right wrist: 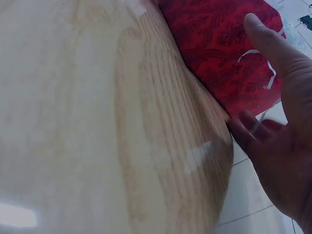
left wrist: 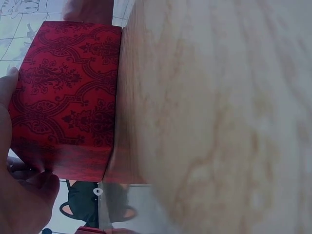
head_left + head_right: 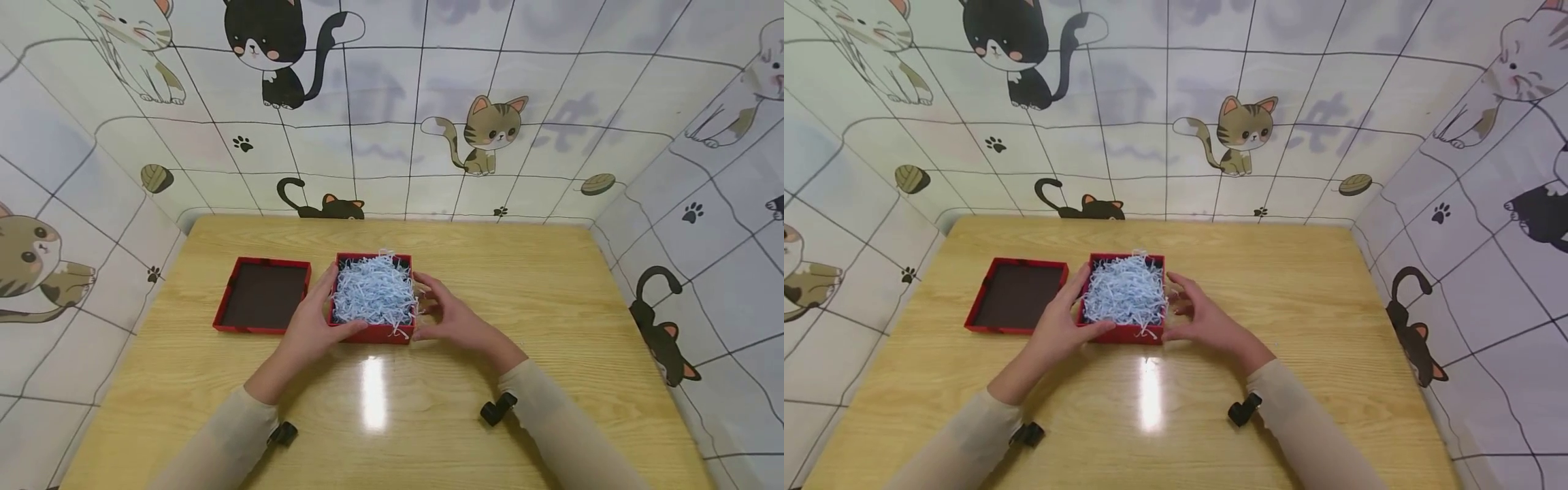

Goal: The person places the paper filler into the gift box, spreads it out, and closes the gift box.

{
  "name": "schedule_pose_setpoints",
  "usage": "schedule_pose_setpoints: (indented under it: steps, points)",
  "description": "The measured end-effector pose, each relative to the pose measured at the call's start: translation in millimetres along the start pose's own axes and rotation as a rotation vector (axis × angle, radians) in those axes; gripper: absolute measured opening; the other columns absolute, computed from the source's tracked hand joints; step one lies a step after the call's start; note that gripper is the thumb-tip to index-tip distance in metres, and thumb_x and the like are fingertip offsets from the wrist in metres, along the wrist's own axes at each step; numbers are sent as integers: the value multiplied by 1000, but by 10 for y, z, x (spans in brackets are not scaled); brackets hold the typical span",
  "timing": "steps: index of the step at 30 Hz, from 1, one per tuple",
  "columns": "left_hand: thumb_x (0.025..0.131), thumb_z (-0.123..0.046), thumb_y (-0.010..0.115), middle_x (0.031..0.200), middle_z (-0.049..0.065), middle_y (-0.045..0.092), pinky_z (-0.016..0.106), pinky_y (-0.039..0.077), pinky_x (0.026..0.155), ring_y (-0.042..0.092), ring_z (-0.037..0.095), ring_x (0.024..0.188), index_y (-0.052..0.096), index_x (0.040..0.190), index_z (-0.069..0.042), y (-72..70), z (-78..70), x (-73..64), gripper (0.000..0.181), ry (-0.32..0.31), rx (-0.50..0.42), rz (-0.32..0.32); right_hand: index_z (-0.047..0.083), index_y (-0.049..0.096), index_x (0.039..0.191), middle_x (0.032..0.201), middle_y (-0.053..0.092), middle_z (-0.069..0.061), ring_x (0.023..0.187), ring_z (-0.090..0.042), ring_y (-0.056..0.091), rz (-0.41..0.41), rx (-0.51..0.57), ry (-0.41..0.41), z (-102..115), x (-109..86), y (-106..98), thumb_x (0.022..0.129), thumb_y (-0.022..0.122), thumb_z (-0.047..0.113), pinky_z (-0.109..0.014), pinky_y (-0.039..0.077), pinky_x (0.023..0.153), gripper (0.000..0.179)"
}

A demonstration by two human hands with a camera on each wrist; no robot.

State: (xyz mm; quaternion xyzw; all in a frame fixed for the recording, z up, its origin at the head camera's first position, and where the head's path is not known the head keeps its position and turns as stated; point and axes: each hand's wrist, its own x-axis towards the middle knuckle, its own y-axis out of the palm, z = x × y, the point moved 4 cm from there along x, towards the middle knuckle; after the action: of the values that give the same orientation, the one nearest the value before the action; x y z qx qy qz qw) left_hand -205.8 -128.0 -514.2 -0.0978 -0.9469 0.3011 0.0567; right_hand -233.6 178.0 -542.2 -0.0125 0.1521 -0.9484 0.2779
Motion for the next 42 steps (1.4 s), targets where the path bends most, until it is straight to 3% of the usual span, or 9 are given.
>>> schedule_pose_setpoints:
  steps: [4, 7, 11, 15, 18, 23, 30, 37, 42]
  points:
    - [88, -62, 90, 183, -5, 21, 64, 27, 130, 20, 28, 169, 18, 179, -26, 0, 11, -11, 122, -2, -12, -3, 12, 52, 161, 154, 60, -13, 130, -32, 68, 5, 86, -38, 28, 17, -31, 95, 89, 4, -40, 59, 108, 76]
    - [87, -62, 90, 183, -5, 21, 64, 26, 131, 20, 28, 169, 19, 179, -27, -1, 17, -5, 122, 2, -15, -8, -2, 64, 142, 130, 71, -20, 114, -31, 75, -34, 147, -66, 88, 2, -46, 98, 80, -7, -35, 64, 97, 47]
    - [86, -63, 90, 183, -5, 21, 63, 26, 131, 20, 27, 169, 19, 179, -26, -2, 26, 5, 123, 6, -12, -13, -4, 72, 125, 116, 75, -16, 100, -22, 75, -99, 127, -99, 199, 2, -44, 99, 76, -9, -32, 65, 88, 26]
    - [87, -62, 90, 183, -6, 21, 62, 26, 131, 20, 26, 169, 19, 179, -25, 5, 30, 17, 123, 17, -19, -11, -2, 77, 111, 107, 77, -13, 93, -20, 75, -184, 100, -101, 386, 2, -84, 101, 78, -3, -38, 66, 85, 11]
    - [87, -61, 91, 183, -6, 21, 63, 26, 131, 20, 26, 169, 20, 179, -25, 3, 38, 23, 122, 21, -25, -16, 0, 77, 110, 104, 77, -14, 91, -24, 76, -215, 90, -113, 580, 34, -118, 101, 80, 1, -42, 67, 84, 9]
    - [87, -60, 91, 183, -6, 21, 63, 26, 131, 20, 27, 169, 19, 179, -26, -1, 58, 16, 122, 15, -25, -15, 2, 77, 112, 108, 77, -13, 96, -28, 76, -210, 87, -175, 847, 191, -90, 102, 81, 4, -34, 65, 86, 11]
    - [87, -62, 90, 183, -5, 22, 62, 27, 131, 20, 26, 169, 19, 179, -25, 13, 53, 6, 122, 22, -41, -8, 3, 74, 128, 121, 75, -9, 111, -27, 74, -113, 27, -188, 970, 413, 75, 101, 83, 8, -39, 63, 98, 28]
    - [88, -64, 89, 183, -3, 22, 65, 28, 129, 21, 29, 169, 19, 179, -25, 17, 61, 17, 122, 29, -19, -7, 8, 68, 140, 137, 70, -5, 124, -26, 69, 36, -134, -183, 1006, 500, 236, 98, 88, 13, -50, 56, 112, 47]
    - [88, -61, 90, 183, -5, 22, 64, 29, 130, 22, 27, 168, 20, 179, -24, -8, 53, 5, 121, 52, -23, -22, 9, 67, 141, 140, 66, -6, 129, -24, 64, 91, -428, -148, 1036, 574, 394, 99, 87, 17, -45, 53, 115, 47]
